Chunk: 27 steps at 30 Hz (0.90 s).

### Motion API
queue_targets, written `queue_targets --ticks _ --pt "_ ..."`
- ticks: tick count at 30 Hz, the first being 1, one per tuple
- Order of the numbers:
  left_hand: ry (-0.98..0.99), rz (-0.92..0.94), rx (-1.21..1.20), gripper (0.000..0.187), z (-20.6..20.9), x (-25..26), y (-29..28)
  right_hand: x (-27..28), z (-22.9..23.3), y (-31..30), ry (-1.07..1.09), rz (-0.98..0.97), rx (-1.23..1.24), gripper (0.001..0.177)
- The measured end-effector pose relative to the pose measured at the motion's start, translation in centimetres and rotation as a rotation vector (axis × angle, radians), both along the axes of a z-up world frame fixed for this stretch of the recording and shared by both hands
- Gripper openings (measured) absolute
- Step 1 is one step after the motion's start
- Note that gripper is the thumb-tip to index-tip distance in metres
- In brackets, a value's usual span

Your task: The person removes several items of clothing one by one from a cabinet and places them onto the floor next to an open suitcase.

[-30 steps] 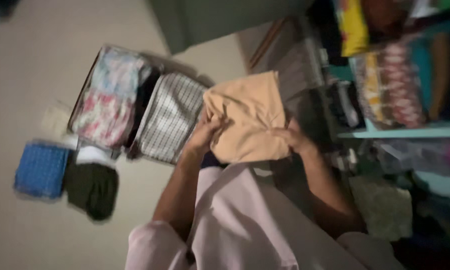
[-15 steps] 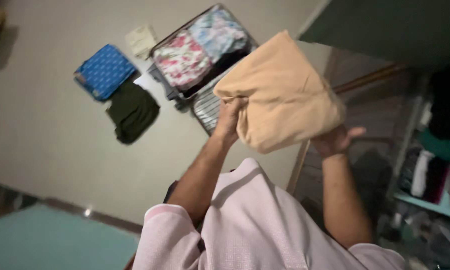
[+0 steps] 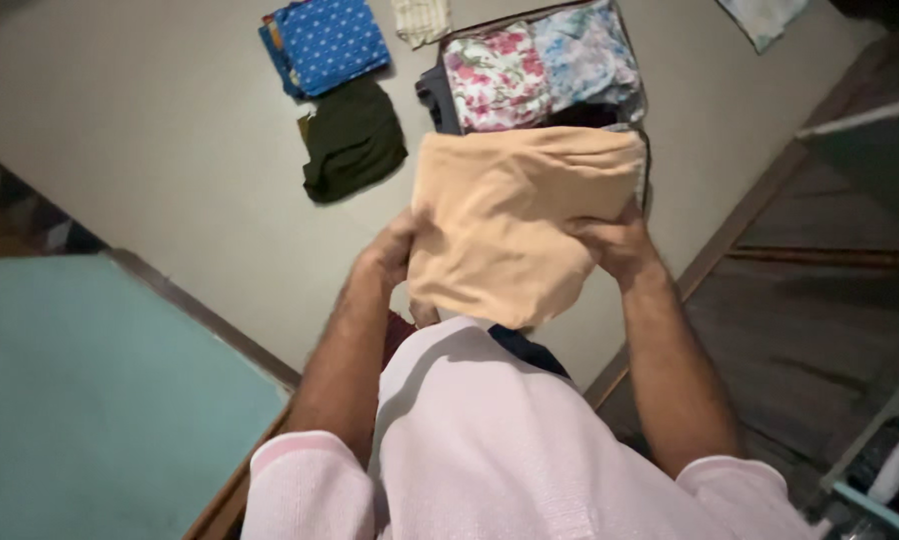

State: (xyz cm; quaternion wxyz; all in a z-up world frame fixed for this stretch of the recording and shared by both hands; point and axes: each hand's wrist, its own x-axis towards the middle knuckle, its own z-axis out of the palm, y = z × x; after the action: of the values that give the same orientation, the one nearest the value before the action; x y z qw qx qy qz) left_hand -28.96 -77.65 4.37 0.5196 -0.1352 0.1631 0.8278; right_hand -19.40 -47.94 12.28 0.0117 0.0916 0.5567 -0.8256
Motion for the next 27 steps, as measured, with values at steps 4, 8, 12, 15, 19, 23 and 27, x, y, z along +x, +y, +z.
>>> queue_targets --ticks 4,8,12,15,19,23,27 --pt "0.507 0.063 -0.517 0.077 0.5 -0.6 -4.6 -5.2 -2.9 -4.0 -0.134 0.083 0.051 0.067" --pt "0.432 0.258 -0.538 0.058 -2.2 -1.7 -8.1 -9.2 -5.9 -6.6 -0.108 0.223 0.016 0.073" --pt "0.395 0.346 -0.557 0.053 -6.1 -3.4 -10.4 -13.3 -9.9 -8.6 -0.056 0.42 0.182 0.097" --pt "0.306 0.315 -0.767 0.053 -9.7 -4.7 -11.5 -15.8 -14.5 -9.0 -0.056 0.514 0.397 0.103" --pt "0.342 0.391 -0.615 0.066 -16.2 -5.1 -12.9 -18.8 -21.7 -9.3 0.139 0.584 0.577 0.108" --pt "0.309 0.415 -0.597 0.082 -24.2 -4.3 -13.4 -18.3 -28.8 -9.3 -0.126 0.541 0.373 0.114" --pt "0.304 0.474 -0.615 0.095 -30.6 -3.6 -13.0 -16.7 -34.8 -8.4 -0.062 0.587 0.324 0.09"
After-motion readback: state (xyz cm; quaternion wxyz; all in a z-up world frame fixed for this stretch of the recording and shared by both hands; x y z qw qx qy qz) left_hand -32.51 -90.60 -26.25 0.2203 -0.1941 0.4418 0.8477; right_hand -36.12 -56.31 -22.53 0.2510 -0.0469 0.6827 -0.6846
